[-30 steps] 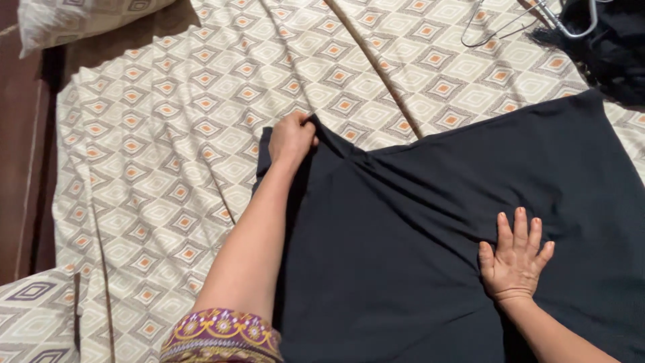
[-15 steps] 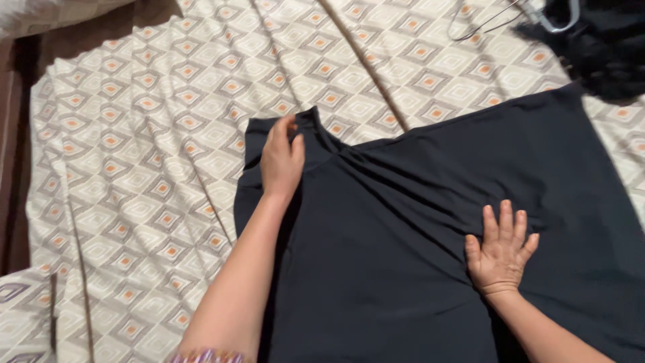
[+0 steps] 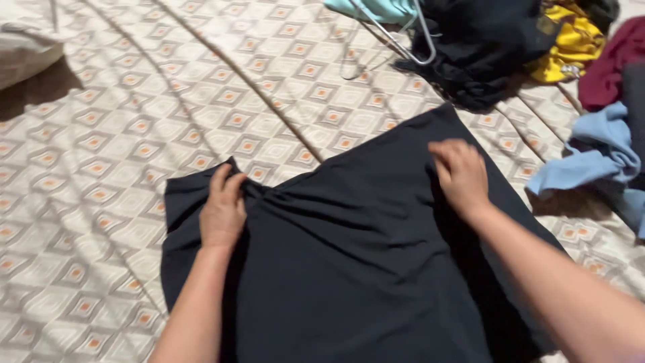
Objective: The person folds a pair of trousers on a bed and places them onto a hanger, then spreads a shirt flat on the bed and smooths it with their hands before gathering it to be hung.
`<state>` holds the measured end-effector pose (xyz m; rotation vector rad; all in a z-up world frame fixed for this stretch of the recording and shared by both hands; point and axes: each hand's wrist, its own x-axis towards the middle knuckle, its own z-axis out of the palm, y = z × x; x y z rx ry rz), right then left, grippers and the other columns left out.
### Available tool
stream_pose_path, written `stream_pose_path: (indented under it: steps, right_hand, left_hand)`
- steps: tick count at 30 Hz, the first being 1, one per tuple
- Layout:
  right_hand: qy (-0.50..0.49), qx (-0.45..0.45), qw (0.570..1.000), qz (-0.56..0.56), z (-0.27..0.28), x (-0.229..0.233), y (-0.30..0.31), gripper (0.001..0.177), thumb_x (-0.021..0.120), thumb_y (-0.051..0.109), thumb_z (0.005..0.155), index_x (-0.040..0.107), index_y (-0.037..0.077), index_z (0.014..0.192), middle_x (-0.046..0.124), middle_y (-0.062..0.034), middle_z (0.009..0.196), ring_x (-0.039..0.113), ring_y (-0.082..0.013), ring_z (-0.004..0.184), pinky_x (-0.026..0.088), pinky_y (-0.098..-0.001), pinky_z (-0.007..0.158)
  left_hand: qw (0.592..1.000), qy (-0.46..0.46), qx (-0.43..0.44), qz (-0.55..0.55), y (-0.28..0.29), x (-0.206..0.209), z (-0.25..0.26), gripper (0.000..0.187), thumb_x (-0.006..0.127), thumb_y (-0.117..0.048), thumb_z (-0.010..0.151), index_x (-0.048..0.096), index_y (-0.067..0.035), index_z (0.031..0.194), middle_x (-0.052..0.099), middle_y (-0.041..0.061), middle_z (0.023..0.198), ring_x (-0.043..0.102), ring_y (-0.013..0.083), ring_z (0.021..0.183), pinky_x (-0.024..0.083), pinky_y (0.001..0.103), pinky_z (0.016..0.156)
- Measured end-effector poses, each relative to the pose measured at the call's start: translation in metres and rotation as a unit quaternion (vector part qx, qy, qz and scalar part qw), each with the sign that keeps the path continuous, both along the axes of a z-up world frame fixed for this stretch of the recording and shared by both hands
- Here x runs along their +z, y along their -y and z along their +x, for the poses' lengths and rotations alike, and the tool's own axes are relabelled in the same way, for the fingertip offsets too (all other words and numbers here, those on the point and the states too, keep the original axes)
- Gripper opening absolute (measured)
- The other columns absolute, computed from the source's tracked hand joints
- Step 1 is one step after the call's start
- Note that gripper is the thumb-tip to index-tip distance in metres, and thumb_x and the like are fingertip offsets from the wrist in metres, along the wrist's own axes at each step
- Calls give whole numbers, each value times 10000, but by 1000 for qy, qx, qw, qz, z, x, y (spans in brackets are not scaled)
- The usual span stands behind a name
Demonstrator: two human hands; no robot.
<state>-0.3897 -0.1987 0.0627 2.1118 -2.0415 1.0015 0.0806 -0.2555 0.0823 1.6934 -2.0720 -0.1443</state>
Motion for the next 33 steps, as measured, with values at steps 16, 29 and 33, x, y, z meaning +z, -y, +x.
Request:
stream_pose_path:
  steps: [16,29,33]
  right_hand:
    - [-121,-48,986,108,-55,-40,117,95,811,259,921,805,189,986,741,-64,932,690,-306,873,478,-441,723]
    - [-25,-94,992,87,-49,-33,135,158,763,244,1003,757,155,1134,720,-63,1101,641,-276,1054,381,-484,957]
    - [-51,-8,998,32,-18,-16,78,375,700,244,1111,582,120,1445,590,-79,1465,524,-290,1355,244,-640,1177]
  left_hand:
    - [995,38,92,-1,37,-9,21,72,697,-236,994,704,-185,1045,612,7,1382,704,306,986,560,468,792]
    - [994,16,105,-34,40,-6,15,146,674,-186,987,677,-130,1122,584,65,1425,631,318,1177,511,496,909]
    - [996,22,8,-84,9,1,-10,348,649,-198,999,614,-135,1340,494,123,1536,485,352,1410,381,579,1102]
